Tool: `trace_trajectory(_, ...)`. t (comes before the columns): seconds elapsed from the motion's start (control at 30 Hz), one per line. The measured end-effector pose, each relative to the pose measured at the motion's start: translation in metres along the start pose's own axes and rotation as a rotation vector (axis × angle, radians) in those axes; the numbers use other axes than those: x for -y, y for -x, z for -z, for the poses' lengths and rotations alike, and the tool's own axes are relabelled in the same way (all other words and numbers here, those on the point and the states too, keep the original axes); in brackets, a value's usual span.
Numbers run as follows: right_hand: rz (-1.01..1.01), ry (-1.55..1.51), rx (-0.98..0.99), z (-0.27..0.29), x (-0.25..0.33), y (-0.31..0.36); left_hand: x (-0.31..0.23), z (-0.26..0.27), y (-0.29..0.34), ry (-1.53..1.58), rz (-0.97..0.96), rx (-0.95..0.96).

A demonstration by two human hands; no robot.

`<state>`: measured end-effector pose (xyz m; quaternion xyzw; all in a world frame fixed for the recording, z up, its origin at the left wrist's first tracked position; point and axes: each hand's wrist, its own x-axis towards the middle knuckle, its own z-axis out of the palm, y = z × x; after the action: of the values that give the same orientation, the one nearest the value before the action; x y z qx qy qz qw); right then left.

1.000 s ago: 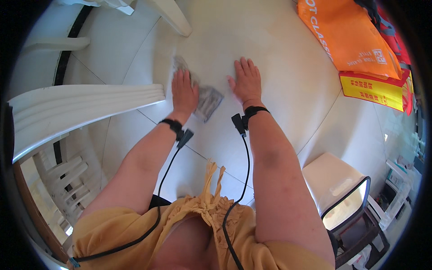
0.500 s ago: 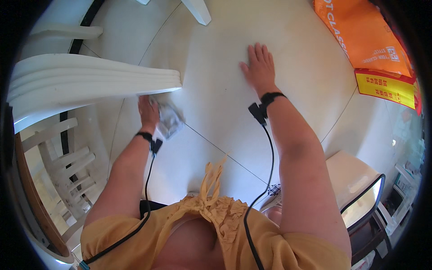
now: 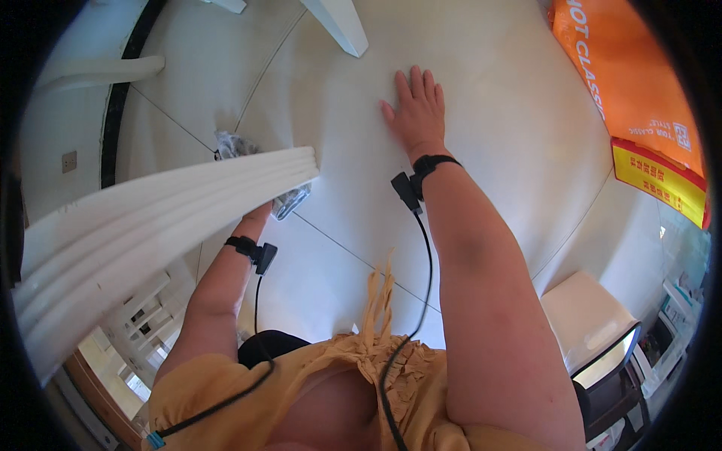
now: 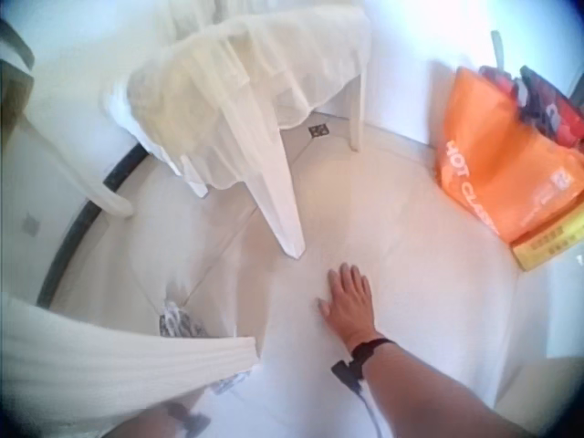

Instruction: The person cleans a tiled floor by hand using a cloth, wiping in circular and sweeping motions, and then wrings the cloth over a bucket.

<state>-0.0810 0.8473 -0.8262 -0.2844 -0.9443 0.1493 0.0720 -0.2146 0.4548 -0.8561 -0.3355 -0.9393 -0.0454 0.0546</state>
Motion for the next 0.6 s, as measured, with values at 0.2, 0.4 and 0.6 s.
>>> trace_trajectory(0.2,-0.014,0.025,0.0,0.005,0.005,-0.002,0.015,0.004,-0.096,-0.046,-0.49,-0.031)
trace_trajectory(0.4,-0.012,0.032,0.004,0.003,0.003,0.001,0.002,0.022,-0.202,-0.208,-0.543,0.301)
trace_trajectory(0.6,-0.015,0.03,0.004,0.002,0.003,0.001,0.08,-0.006,-0.255,-0.231,0.153,0.301)
